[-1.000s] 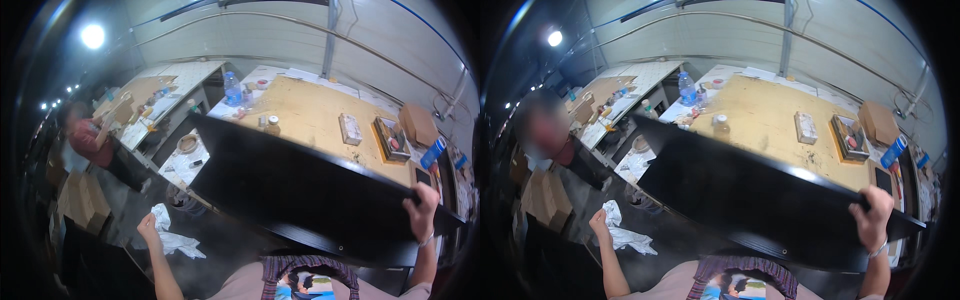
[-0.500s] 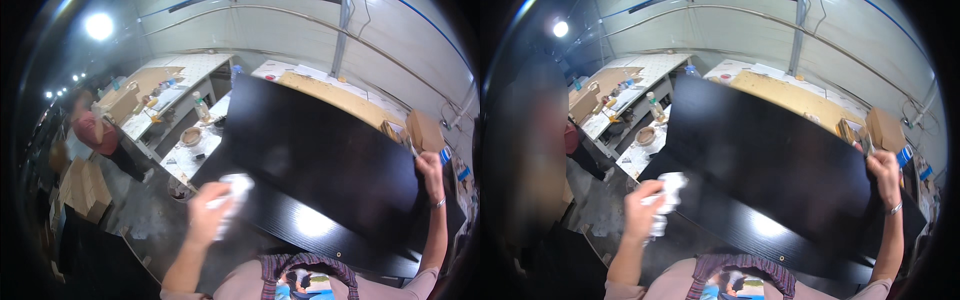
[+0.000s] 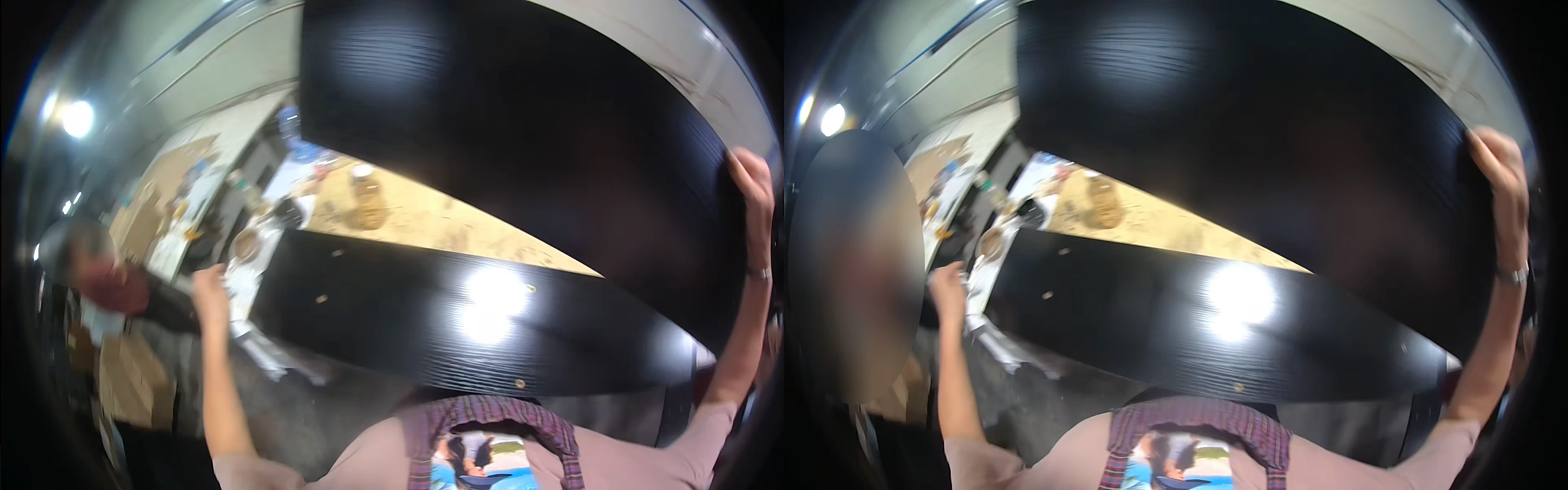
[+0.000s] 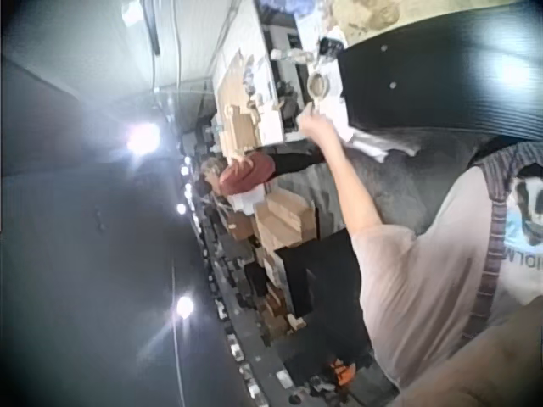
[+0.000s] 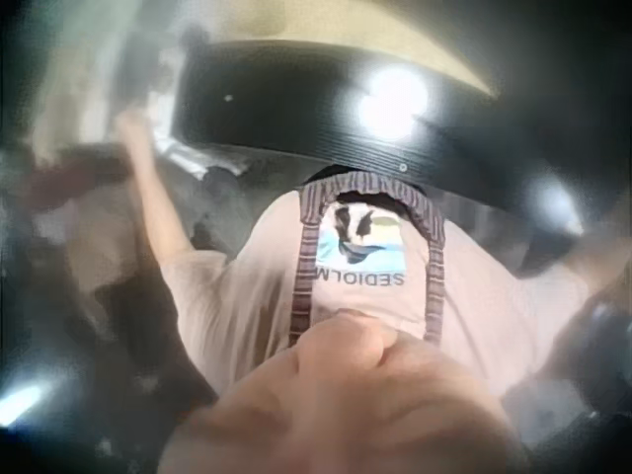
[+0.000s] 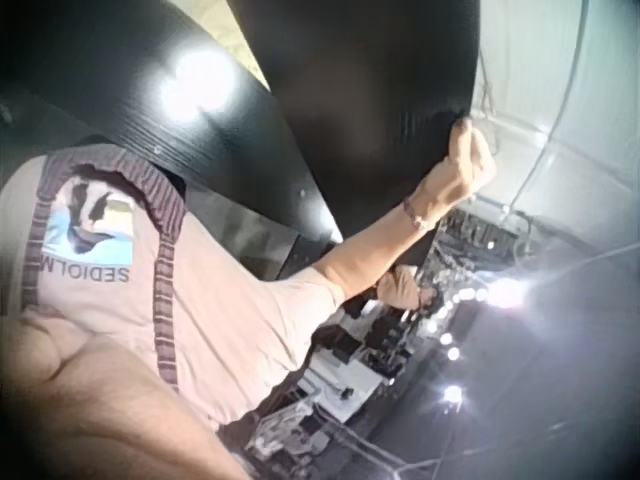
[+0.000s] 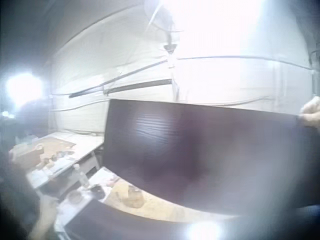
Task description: The person wipes a black wood panel with a white cloth, repeatedly applying liquid from a bottle and using a small rectangular block to rub the surface. The person flips the panel to clean both sides and continues wiping until the clip ends.
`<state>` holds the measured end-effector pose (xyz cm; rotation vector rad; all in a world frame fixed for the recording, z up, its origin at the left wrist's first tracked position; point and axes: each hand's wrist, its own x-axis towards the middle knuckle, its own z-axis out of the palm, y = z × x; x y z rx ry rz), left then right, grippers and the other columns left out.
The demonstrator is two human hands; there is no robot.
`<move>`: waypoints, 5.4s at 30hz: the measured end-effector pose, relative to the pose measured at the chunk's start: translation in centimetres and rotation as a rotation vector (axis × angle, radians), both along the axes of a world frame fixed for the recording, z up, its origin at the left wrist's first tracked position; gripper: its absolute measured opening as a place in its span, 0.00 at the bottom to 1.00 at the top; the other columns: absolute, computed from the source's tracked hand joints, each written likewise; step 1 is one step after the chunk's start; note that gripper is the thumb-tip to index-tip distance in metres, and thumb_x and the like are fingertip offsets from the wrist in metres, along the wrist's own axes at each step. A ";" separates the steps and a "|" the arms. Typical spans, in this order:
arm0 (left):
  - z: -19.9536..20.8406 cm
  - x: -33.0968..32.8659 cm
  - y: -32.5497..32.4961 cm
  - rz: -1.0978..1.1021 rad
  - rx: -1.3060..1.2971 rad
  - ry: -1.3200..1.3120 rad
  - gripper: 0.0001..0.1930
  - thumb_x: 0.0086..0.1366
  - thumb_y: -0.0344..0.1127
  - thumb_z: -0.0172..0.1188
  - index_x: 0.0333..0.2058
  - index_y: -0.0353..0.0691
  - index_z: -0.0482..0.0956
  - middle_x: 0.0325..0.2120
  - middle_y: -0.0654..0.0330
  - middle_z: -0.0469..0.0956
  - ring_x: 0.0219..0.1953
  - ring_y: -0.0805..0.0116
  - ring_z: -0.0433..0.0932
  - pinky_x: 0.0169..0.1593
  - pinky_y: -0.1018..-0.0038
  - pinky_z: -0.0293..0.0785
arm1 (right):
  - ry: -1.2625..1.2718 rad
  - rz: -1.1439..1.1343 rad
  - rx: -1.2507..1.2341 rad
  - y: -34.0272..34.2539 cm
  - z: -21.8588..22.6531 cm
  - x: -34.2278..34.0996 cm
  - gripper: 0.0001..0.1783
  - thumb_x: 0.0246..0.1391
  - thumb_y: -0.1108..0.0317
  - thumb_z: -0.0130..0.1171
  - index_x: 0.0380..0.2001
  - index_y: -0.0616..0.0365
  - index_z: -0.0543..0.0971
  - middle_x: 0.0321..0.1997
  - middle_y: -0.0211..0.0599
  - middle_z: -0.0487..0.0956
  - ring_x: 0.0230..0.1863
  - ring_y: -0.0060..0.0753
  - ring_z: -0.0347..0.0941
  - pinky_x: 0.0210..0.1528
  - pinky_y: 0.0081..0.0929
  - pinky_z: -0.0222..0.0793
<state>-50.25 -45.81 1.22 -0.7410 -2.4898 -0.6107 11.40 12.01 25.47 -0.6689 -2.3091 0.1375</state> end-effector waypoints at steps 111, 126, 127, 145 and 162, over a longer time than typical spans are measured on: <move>-0.3 31.8 19.7 -1.070 -0.222 -0.048 0.30 0.61 0.49 0.66 0.57 0.37 0.77 0.56 0.56 0.75 0.53 0.61 0.72 0.54 0.58 0.66 | -0.347 0.099 -0.186 -14.9 -26.5 -13.9 0.30 0.58 0.59 0.64 0.58 0.66 0.73 0.58 0.52 0.75 0.61 0.56 0.68 0.66 0.43 0.61; 3.6 14.5 8.5 -0.168 0.389 -0.450 0.12 0.61 0.29 0.61 0.45 0.36 0.80 0.40 0.46 0.80 0.43 0.49 0.78 0.48 0.60 0.77 | -0.342 0.097 -0.159 -14.6 -26.6 -14.2 0.29 0.57 0.61 0.64 0.58 0.66 0.73 0.56 0.52 0.75 0.58 0.55 0.69 0.64 0.44 0.63; 1.3 16.6 11.1 -0.436 0.229 -0.095 0.10 0.61 0.31 0.62 0.41 0.37 0.79 0.36 0.48 0.78 0.41 0.50 0.77 0.45 0.61 0.76 | -0.351 0.093 -0.155 -14.8 -26.9 -14.2 0.29 0.57 0.61 0.64 0.58 0.66 0.73 0.56 0.52 0.75 0.58 0.55 0.69 0.64 0.44 0.63; 2.6 21.6 19.6 -0.758 -0.125 -0.044 0.07 0.68 0.28 0.52 0.42 0.40 0.77 0.39 0.50 0.78 0.37 0.55 0.79 0.37 0.64 0.76 | -0.378 0.100 -0.145 -14.7 -26.1 -14.0 0.30 0.54 0.56 0.66 0.54 0.65 0.73 0.50 0.49 0.76 0.54 0.52 0.70 0.61 0.43 0.63; 2.0 8.6 3.8 0.034 -0.418 0.231 0.09 0.72 0.35 0.57 0.40 0.36 0.79 0.33 0.50 0.80 0.31 0.62 0.82 0.35 0.69 0.78 | -0.312 0.165 -0.179 -15.4 -25.2 -15.1 0.30 0.55 0.55 0.67 0.54 0.65 0.74 0.50 0.48 0.76 0.53 0.53 0.71 0.60 0.43 0.64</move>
